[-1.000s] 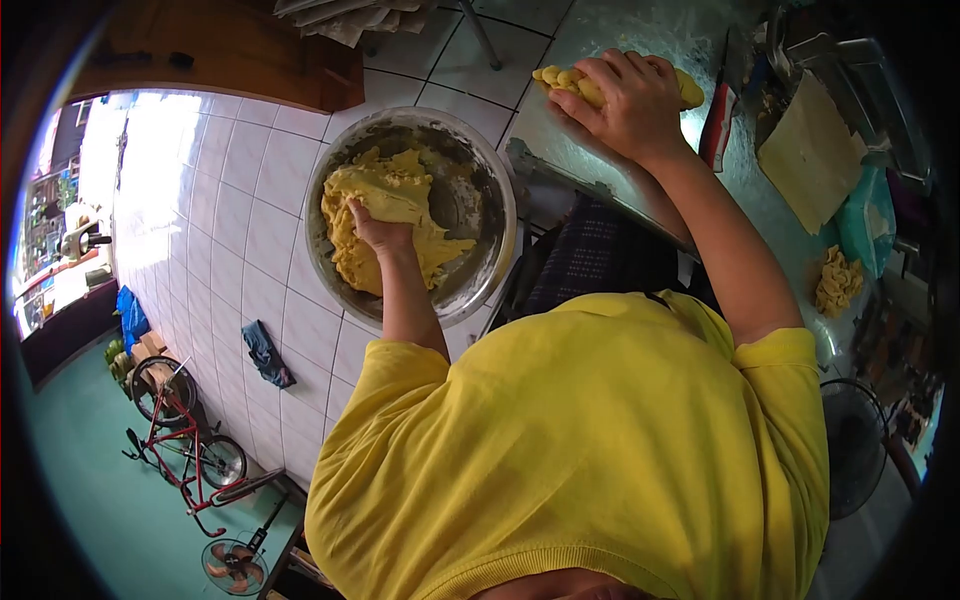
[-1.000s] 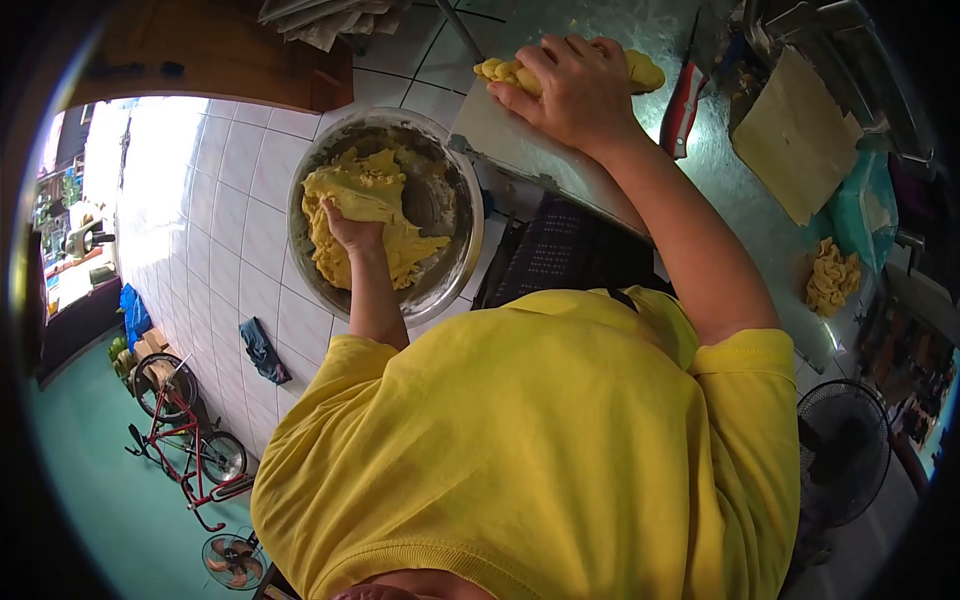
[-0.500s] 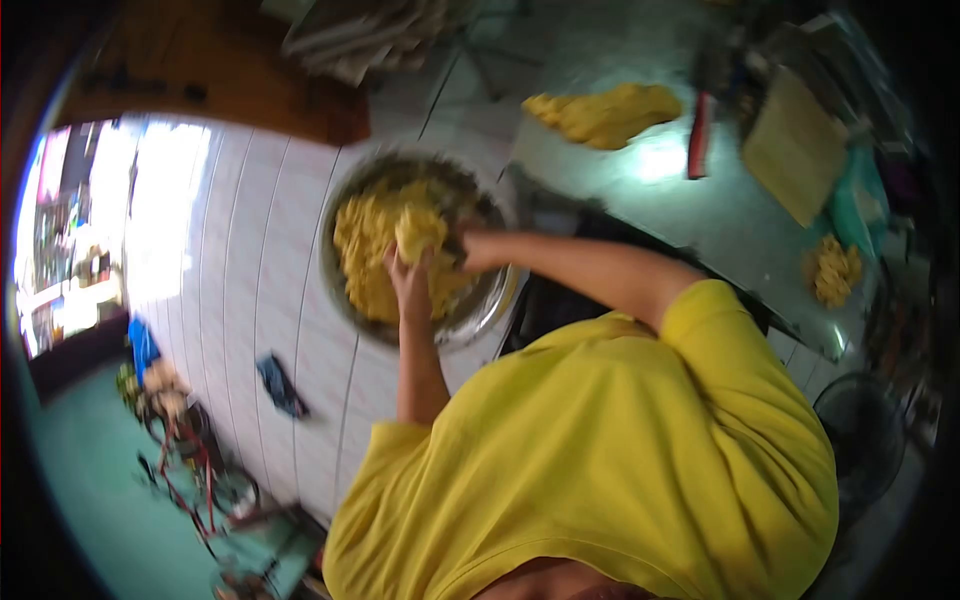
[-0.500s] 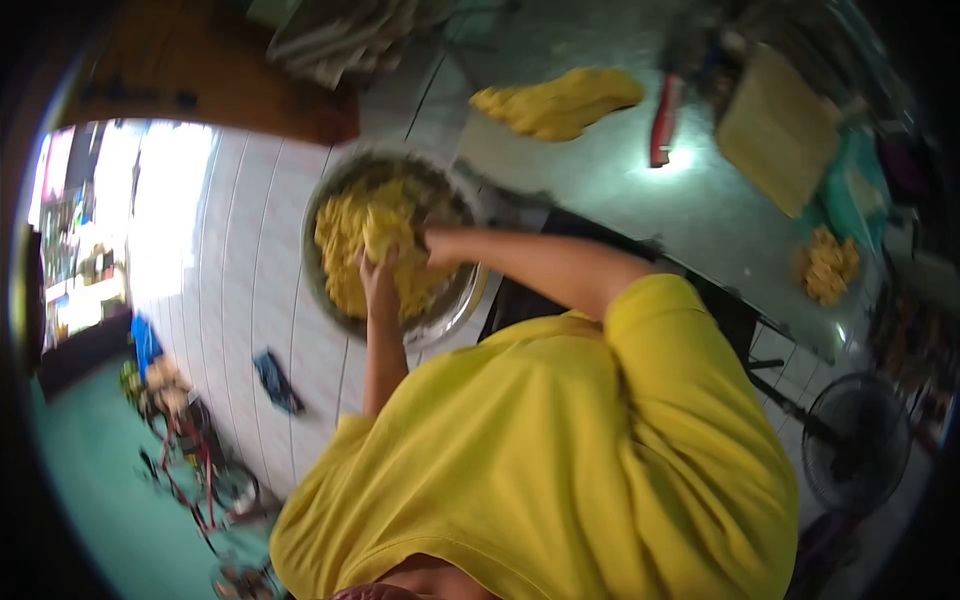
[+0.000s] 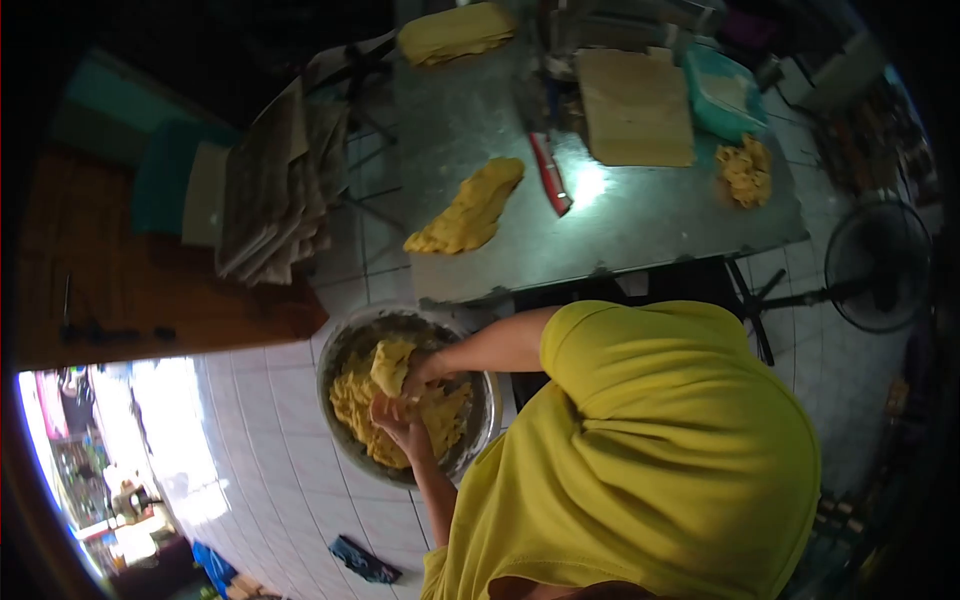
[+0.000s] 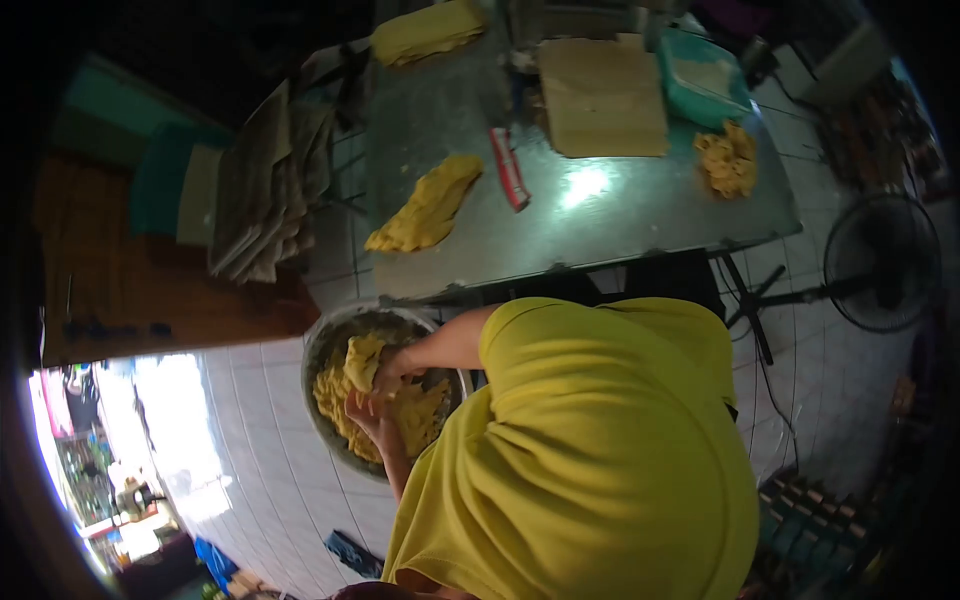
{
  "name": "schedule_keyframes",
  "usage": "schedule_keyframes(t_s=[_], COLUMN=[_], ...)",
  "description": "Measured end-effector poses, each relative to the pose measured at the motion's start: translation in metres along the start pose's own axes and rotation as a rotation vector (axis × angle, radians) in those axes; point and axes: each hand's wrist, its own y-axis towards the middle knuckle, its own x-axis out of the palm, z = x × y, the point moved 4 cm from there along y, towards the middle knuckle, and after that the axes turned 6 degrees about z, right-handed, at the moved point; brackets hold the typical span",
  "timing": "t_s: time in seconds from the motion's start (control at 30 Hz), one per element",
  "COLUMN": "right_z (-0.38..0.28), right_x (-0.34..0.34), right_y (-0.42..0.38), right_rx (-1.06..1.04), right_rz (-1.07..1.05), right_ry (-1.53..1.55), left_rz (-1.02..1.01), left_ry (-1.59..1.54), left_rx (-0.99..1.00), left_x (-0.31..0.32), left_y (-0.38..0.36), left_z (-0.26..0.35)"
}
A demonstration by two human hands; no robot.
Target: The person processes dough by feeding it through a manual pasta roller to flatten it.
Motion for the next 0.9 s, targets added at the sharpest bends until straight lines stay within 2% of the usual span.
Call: schedule_keyframes(t_s=[0.03, 0.07, 0.13, 0.17, 0.27, 0.33, 0.4, 0.47, 0.6, 0.67, 0.73, 0.77, 0.8, 0.83, 0.87, 0.9], right_z=[0.003, 0.007, 0.012, 0.013, 0.021, 0.026, 0.024, 0.012, -0.028, -0.035, -0.052, -0.065, -0.095, -0.118, -0.128, -0.142], right_x=[0.001, 0.001, -0.003, -0.004, -0.004, 0.004, 0.011, 0.010, 0.006, 0.011, 0.025, 0.030, 0.032, 0.028, 0.022, 0.016], right_y=[0.005, 0.009, 0.018, 0.024, 0.033, 0.032, 0.026, 0.004, -0.048, -0.060, -0.079, -0.092, -0.119, -0.135, -0.139, -0.143], right_rx=[0.004, 0.008, 0.012, 0.019, 0.067, 0.087, -0.005, -0.040, -0.075, -0.092, -0.142, -0.143, -0.156, -0.172, -0.181, -0.323], right_rz=[0.017, 0.027, 0.042, 0.028, -0.035, -0.068, -0.058, -0.035, 0.047, -0.034, -0.237, -0.238, -0.160, -0.078, -0.070, -0.103], right_ry=[0.019, 0.034, 0.019, -0.004, -0.075, -0.085, -0.290, -0.234, -0.189, -0.137, 0.328, 0.329, 0.191, 0.052, 0.050, 0.024], left_rz=[-0.033, -0.062, -0.144, -0.163, -0.130, -0.139, -0.142, -0.293, -0.217, -0.168, -0.131, -0.120, -0.113, -0.103, -0.093, -0.086], left_ry=[0.307, 0.291, 1.113, 1.031, 0.817, 0.829, 0.845, 0.723, 0.845, 0.921, 0.998, 1.032, 1.061, 1.087, 1.117, 1.151], left_rx=[0.144, 0.157, -0.072, -0.119, -0.022, -0.065, -0.110, -0.414, -0.386, -0.375, -0.362, -0.350, -0.336, -0.316, -0.292, -0.265], left_x=[0.008, 0.021, 0.039, 0.042, 0.045, 0.044, 0.043, 0.043, 0.030, 0.020, 0.002, -0.001, 0.010, 0.033, 0.055, 0.071], left_y=[0.005, 0.004, 0.000, 0.007, 0.029, 0.025, 0.026, 0.026, 0.018, 0.001, -0.015, -0.021, -0.018, -0.003, 0.013, 0.026], left_z=[0.001, -0.003, -0.004, -0.016, -0.106, -0.104, -0.106, -0.122, -0.098, -0.088, -0.081, -0.076, -0.064, -0.047, -0.028, -0.011])
